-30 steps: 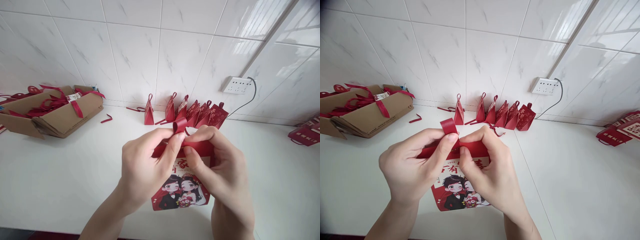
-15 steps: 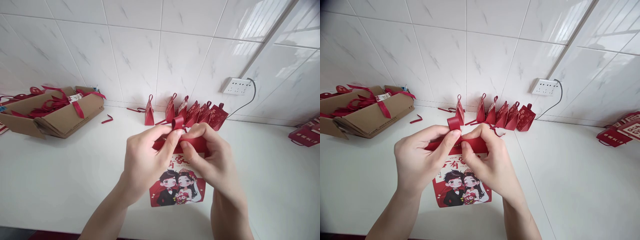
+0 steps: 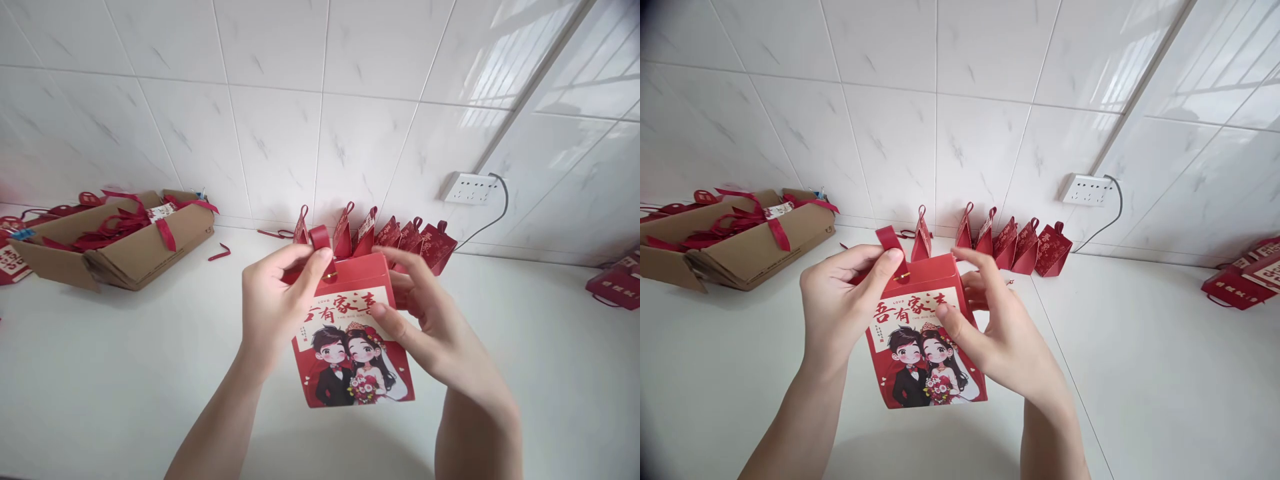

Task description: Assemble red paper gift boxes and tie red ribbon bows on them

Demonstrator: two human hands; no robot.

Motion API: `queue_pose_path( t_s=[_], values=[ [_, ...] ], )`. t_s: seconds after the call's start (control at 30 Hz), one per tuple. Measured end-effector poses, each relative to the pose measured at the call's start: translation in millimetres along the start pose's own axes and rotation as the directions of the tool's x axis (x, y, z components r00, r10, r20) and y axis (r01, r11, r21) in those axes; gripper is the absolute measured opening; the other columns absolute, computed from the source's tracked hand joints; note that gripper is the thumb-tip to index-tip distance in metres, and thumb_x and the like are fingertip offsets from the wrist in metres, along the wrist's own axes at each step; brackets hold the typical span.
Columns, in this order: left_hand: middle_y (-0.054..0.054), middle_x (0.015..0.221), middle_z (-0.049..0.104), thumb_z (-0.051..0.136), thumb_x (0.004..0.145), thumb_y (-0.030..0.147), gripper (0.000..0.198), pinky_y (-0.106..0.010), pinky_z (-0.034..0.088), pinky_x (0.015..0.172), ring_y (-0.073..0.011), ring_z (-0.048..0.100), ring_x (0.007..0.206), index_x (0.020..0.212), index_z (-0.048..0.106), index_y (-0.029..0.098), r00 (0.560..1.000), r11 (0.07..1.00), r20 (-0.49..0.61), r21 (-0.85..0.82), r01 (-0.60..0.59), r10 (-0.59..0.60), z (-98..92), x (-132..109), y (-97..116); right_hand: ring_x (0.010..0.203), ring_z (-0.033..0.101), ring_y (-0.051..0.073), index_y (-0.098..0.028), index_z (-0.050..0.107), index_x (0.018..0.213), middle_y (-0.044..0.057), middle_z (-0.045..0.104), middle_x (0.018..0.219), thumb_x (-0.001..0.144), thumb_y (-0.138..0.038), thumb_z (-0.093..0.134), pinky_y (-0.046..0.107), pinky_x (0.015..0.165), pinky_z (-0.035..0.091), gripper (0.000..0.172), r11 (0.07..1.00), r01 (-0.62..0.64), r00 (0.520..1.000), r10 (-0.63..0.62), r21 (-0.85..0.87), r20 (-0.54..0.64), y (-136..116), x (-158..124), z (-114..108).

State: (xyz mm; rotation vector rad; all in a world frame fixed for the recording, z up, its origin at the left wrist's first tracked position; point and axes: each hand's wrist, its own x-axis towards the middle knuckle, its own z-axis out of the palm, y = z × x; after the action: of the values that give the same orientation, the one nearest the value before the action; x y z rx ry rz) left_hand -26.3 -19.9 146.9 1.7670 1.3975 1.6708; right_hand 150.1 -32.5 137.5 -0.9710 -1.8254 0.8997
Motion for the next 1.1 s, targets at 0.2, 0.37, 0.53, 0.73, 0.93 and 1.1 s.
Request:
queue_pose_path(
  t_s=[0.2, 0.37, 0.53, 0.73, 0.93, 1.1],
  values=[
    [0.0, 0.059, 0.058, 0.062, 0.08, 0.043, 0.03, -0.023, 0.038, 0.05, -0.012, 0.05, 0.056, 0.064, 0.06, 0.018, 0.995, 0.988, -0.051, -0.135, 0.077, -0.085, -6.1, 7, -14, 0.092, 0.066, 0.019, -0.022, 0.056, 0.11, 0.007, 0.067, 0.109, 0.089, -0.038, 0.056, 0.031, 0.077, 0.057, 0.027, 0.996, -0.07, 0.988, 0.077, -0.057, 0.132, 3, 5, -5],
    [-0.005, 0.07, 0.066, 0.057, 0.08, 0.054, 0.036, -0.026, 0.047, 0.057, -0.0183, 0.062, 0.066, 0.075, 0.067, 0.019, 0.936, 0.859, 0.299, -0.414, 0.302, -0.185, -16.9, 17, -29, 0.088, 0.068, 0.019, -0.022, 0.058, 0.111, 0.007, 0.068, 0.107, 0.087, -0.04, 0.057, 0.026, 0.066, 0.058, 0.029, 0.994, -0.107, 0.989, 0.107, -0.002, 0.105, 1, 2, -6],
    [-0.009, 0.087, 0.07, 0.055, 0.081, 0.052, 0.04, -0.028, 0.051, 0.063, -0.0224, 0.066, 0.079, 0.094, 0.067, 0.017, 0.851, 0.737, 0.496, -0.508, 0.445, -0.172, -23.0, 19, -25, 0.082, 0.069, 0.021, -0.022, 0.058, 0.114, 0.008, 0.069, 0.105, 0.086, -0.041, 0.059, 0.027, 0.061, 0.059, 0.034, 0.984, -0.162, 0.98, 0.151, 0.079, 0.129, -1, 1, -8],
    [-0.006, 0.085, 0.069, 0.067, 0.075, 0.044, 0.029, -0.026, 0.05, 0.062, -0.02, 0.066, 0.076, 0.087, 0.065, 0.018, 0.866, 0.827, 0.443, -0.378, 0.416, -0.233, -22.7, 16, -16, 0.082, 0.069, 0.021, -0.021, 0.057, 0.112, 0.009, 0.068, 0.106, 0.085, -0.041, 0.06, 0.026, 0.059, 0.059, 0.034, 0.98, -0.174, 0.98, 0.162, 0.097, 0.119, 1, 1, -3],
    [0.0, 0.071, 0.063, 0.067, 0.077, 0.042, 0.026, -0.02, 0.044, 0.055, -0.0114, 0.059, 0.063, 0.071, 0.062, 0.018, 0.917, 0.898, 0.343, -0.307, 0.315, -0.205, -21.4, 16, -24, 0.084, 0.068, 0.019, -0.021, 0.058, 0.105, 0.007, 0.066, 0.109, 0.087, -0.04, 0.058, 0.024, 0.062, 0.058, 0.026, 0.983, -0.166, 0.977, 0.154, 0.072, 0.148, 1, 1, 1],
    [0.002, 0.068, 0.064, 0.063, 0.08, 0.042, 0.026, -0.019, 0.043, 0.06, -0.0114, 0.059, 0.066, 0.068, 0.064, 0.019, 0.967, 0.945, 0.227, -0.275, 0.179, -0.117, -18.0, 15, -24, 0.082, 0.068, 0.018, -0.022, 0.057, 0.105, 0.006, 0.065, 0.108, 0.087, -0.038, 0.058, 0.025, 0.064, 0.059, 0.025, 0.987, -0.144, 0.978, 0.131, 0.075, 0.163, 1, 1, 1]
  ],
)
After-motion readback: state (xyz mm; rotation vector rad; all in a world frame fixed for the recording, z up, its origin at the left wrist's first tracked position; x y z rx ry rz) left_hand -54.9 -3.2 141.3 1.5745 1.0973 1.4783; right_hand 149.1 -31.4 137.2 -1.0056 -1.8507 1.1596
